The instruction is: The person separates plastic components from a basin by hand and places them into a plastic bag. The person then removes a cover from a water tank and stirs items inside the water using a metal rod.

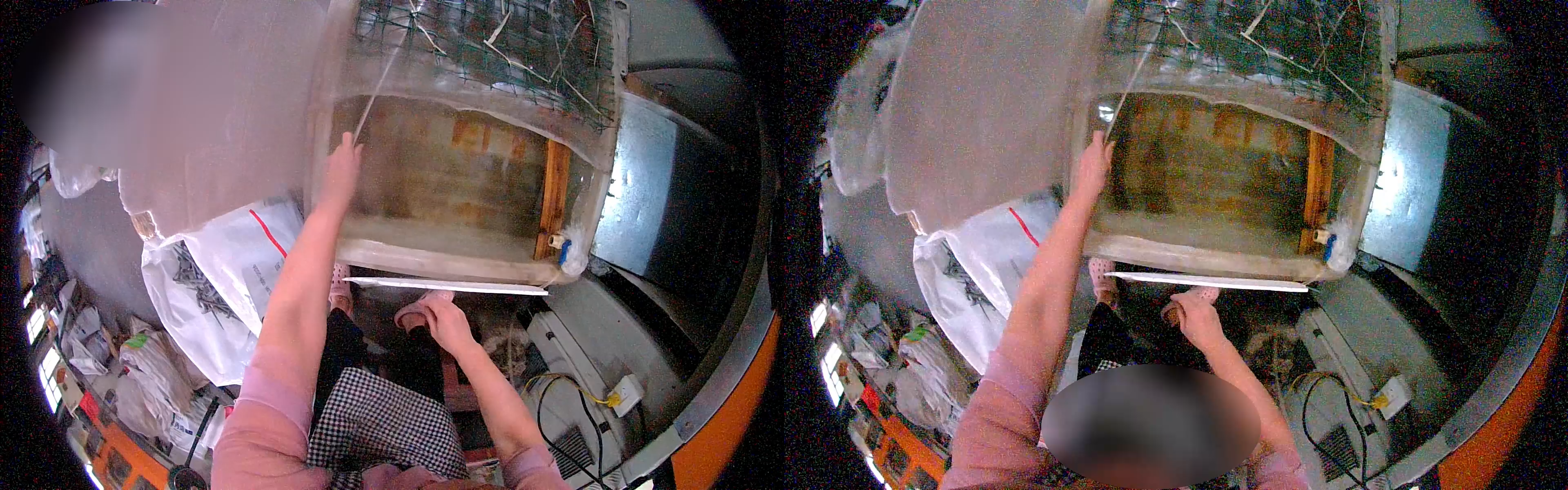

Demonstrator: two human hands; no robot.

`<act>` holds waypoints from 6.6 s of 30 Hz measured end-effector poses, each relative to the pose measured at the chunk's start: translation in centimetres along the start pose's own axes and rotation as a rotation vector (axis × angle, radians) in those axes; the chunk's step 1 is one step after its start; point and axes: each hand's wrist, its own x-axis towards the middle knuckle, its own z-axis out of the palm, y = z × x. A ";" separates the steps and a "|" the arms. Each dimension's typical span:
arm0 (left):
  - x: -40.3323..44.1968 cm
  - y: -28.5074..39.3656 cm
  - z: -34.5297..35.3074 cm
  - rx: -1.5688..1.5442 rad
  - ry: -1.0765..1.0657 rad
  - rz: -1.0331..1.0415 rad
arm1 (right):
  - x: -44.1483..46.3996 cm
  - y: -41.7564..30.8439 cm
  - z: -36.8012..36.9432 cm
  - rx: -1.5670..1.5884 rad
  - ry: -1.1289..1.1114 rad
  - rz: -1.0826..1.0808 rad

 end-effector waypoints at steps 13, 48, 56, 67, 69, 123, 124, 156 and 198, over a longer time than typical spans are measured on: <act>-7.6 -1.1 1.5 -0.082 -0.094 -0.145 | 0.0 -0.3 -0.4 0.023 -0.015 0.029; -8.7 2.5 2.3 0.012 -0.199 -0.247 | -0.9 1.7 0.4 0.013 -0.038 0.162; -9.4 0.0 5.9 -0.026 -0.100 -0.192 | -0.2 1.7 0.5 0.006 -0.063 0.157; -10.2 -1.7 7.3 -0.065 -0.021 -0.181 | -0.5 2.3 2.9 0.052 -0.050 0.114; -8.5 -1.3 7.8 -0.116 0.006 -0.106 | -0.6 2.1 3.0 0.078 -0.061 0.112; -0.7 4.7 2.9 -0.019 -0.129 -0.074 | -0.6 1.3 3.3 0.006 0.031 0.002; -0.7 4.9 2.3 -0.004 -0.165 -0.092 | -0.6 1.1 3.0 0.008 0.032 0.006; -6.6 1.3 6.5 0.041 -0.099 -0.089 | 9.7 -2.0 1.1 0.062 0.279 0.218; -29.1 1.3 -15.3 -0.359 -0.419 0.052 | 31.6 7.0 -6.1 0.259 0.731 0.094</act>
